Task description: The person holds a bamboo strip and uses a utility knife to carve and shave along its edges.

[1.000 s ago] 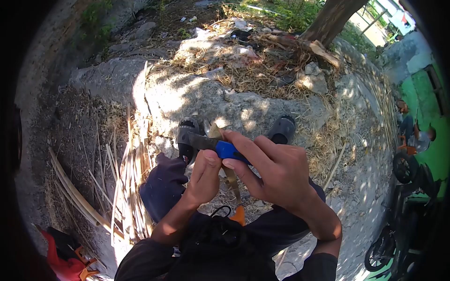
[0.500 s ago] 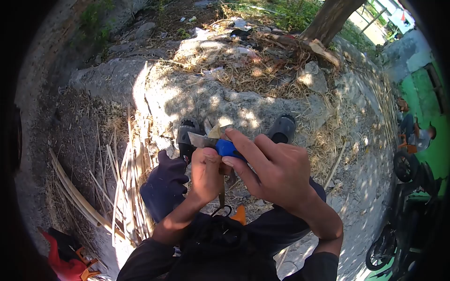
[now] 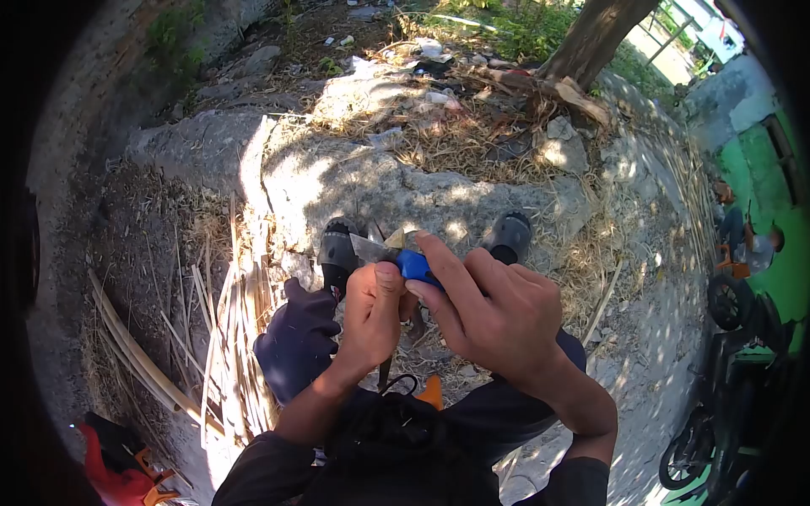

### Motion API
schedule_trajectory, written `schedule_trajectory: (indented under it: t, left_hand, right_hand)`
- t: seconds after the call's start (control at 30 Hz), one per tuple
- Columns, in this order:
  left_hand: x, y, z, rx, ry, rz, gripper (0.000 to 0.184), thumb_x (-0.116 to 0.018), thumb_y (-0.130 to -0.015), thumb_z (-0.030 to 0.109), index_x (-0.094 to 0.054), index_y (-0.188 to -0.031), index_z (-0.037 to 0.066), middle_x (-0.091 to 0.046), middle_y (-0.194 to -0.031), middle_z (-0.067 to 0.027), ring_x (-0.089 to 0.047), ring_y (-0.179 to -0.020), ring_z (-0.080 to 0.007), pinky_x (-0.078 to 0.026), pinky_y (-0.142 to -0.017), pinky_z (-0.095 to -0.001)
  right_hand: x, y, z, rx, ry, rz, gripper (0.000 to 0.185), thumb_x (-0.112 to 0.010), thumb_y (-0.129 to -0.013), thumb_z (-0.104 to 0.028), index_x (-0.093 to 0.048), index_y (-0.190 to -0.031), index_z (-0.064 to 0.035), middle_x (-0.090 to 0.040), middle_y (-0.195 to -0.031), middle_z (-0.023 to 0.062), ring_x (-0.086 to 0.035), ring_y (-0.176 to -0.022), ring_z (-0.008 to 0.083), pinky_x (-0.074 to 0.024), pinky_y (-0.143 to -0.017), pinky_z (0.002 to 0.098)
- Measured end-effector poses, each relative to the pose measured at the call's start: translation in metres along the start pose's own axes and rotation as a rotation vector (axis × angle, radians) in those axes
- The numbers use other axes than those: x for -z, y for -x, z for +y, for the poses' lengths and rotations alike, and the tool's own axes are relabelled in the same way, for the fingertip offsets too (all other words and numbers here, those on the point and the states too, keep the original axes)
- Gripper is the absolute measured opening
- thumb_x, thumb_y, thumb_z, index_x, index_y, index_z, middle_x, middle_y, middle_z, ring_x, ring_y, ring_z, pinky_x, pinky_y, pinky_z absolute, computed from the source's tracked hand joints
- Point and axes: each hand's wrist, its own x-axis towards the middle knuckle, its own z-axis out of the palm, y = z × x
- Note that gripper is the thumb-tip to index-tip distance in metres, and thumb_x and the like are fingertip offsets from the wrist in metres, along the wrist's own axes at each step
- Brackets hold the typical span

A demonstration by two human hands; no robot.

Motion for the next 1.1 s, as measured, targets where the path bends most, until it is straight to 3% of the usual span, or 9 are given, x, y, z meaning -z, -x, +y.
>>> schedule_trajectory:
  t: [0.3, 0.37, 0.43, 0.53, 0.6, 0.73, 0.8, 0.9, 1.1]
  left_hand:
    - [0.000, 0.000, -0.004, 0.029, 0.017, 0.020, 0.055, -0.046, -0.117, 0.038, -0.052, -0.075, 0.004, -0.046, -0.062, 0.0028, -0.040, -0.060, -0.0061, -0.033, -0.052, -0.0315]
    - [-0.005, 0.002, 0.001, -0.086, -0.017, 0.081, 0.052, -0.042, -0.118, 0.037, -0.056, -0.081, 0.003, -0.046, -0.064, 0.0024, -0.041, -0.060, -0.0083, -0.034, -0.054, -0.0322]
    - [0.007, 0.009, -0.008, -0.042, -0.091, -0.082, 0.049, -0.038, -0.119, 0.036, -0.061, -0.093, 0.001, -0.055, -0.073, -0.0030, -0.048, -0.066, -0.0131, -0.039, -0.059, -0.0346]
    - [-0.004, 0.013, -0.013, -0.130, -0.075, 0.130, 0.045, -0.039, -0.118, 0.034, -0.063, -0.103, 0.000, -0.062, -0.088, -0.0108, -0.055, -0.075, -0.0182, -0.043, -0.067, -0.0370]
    - [0.000, 0.014, -0.010, -0.098, -0.099, 0.095, 0.045, -0.041, -0.118, 0.033, -0.066, -0.104, -0.002, -0.065, -0.102, -0.0170, -0.059, -0.086, -0.0220, -0.046, -0.075, -0.0391]
    - [0.006, 0.008, -0.021, -0.018, -0.029, 0.035, 0.046, -0.045, -0.117, 0.034, -0.064, -0.094, -0.001, -0.062, -0.084, -0.0101, -0.055, -0.074, -0.0159, -0.042, -0.065, -0.0363]
    - [0.007, 0.003, -0.010, -0.025, 0.029, 0.003, 0.049, -0.048, -0.116, 0.036, -0.059, -0.084, 0.001, -0.052, -0.065, -0.0013, -0.046, -0.061, -0.0081, -0.034, -0.054, -0.0325]
    - [-0.002, 0.003, -0.004, -0.041, 0.006, 0.085, 0.062, -0.043, -0.115, 0.052, -0.049, -0.073, 0.007, -0.042, -0.063, 0.0071, -0.036, -0.059, -0.0020, -0.024, -0.051, -0.0282]
    - [-0.003, -0.002, 0.009, -0.060, 0.082, 0.218, 0.053, -0.059, -0.112, 0.042, -0.057, -0.073, 0.006, -0.041, -0.062, 0.0121, -0.034, -0.060, 0.0000, -0.025, -0.052, -0.0256]
  right_hand:
    - [-0.003, -0.004, 0.000, -0.035, -0.144, -0.029, 0.042, -0.081, -0.092, -0.024, -0.074, -0.130, -0.0069, -0.060, -0.072, 0.0049, -0.057, -0.053, 0.0199, -0.0440, -0.050, 0.0343]
    - [-0.008, -0.002, 0.002, -0.021, -0.165, -0.013, 0.044, -0.080, -0.093, -0.027, -0.074, -0.132, -0.0085, -0.060, -0.073, 0.0027, -0.057, -0.052, 0.0185, -0.0445, -0.049, 0.0334]
    - [-0.009, -0.002, 0.003, -0.008, -0.187, 0.002, 0.045, -0.080, -0.093, -0.030, -0.073, -0.133, -0.0101, -0.060, -0.074, 0.0005, -0.058, -0.051, 0.0170, -0.0451, -0.048, 0.0325]
    - [-0.007, -0.002, 0.002, -0.011, -0.184, -0.039, 0.046, -0.080, -0.093, -0.031, -0.073, -0.133, -0.0103, -0.062, -0.075, 0.0007, -0.059, -0.052, 0.0174, -0.0461, -0.048, 0.0326]
    - [-0.007, -0.003, 0.003, 0.006, -0.174, -0.031, 0.046, -0.080, -0.093, -0.031, -0.073, -0.134, -0.0105, -0.061, -0.075, 0.0004, -0.058, -0.051, 0.0170, -0.0461, -0.048, 0.0327]
    - [-0.002, -0.005, -0.001, -0.009, -0.184, -0.040, 0.042, -0.082, -0.091, -0.024, -0.074, -0.129, -0.0063, -0.063, -0.074, 0.0059, -0.059, -0.053, 0.0204, -0.0458, -0.050, 0.0352]
    - [0.000, -0.006, -0.003, -0.022, -0.099, -0.027, 0.041, -0.081, -0.092, -0.024, -0.075, -0.129, -0.0073, -0.063, -0.074, 0.0058, -0.059, -0.053, 0.0203, -0.0458, -0.050, 0.0350]
    - [0.004, -0.006, -0.008, -0.028, -0.059, -0.038, 0.040, -0.080, -0.092, -0.021, -0.075, -0.129, -0.0077, -0.063, -0.075, 0.0058, -0.059, -0.054, 0.0198, -0.0458, -0.050, 0.0343]
    - [0.002, -0.005, -0.009, -0.115, -0.192, -0.057, 0.040, -0.078, -0.094, -0.015, -0.072, -0.133, -0.0060, -0.067, -0.079, 0.0082, -0.063, -0.057, 0.0212, -0.0474, -0.052, 0.0341]
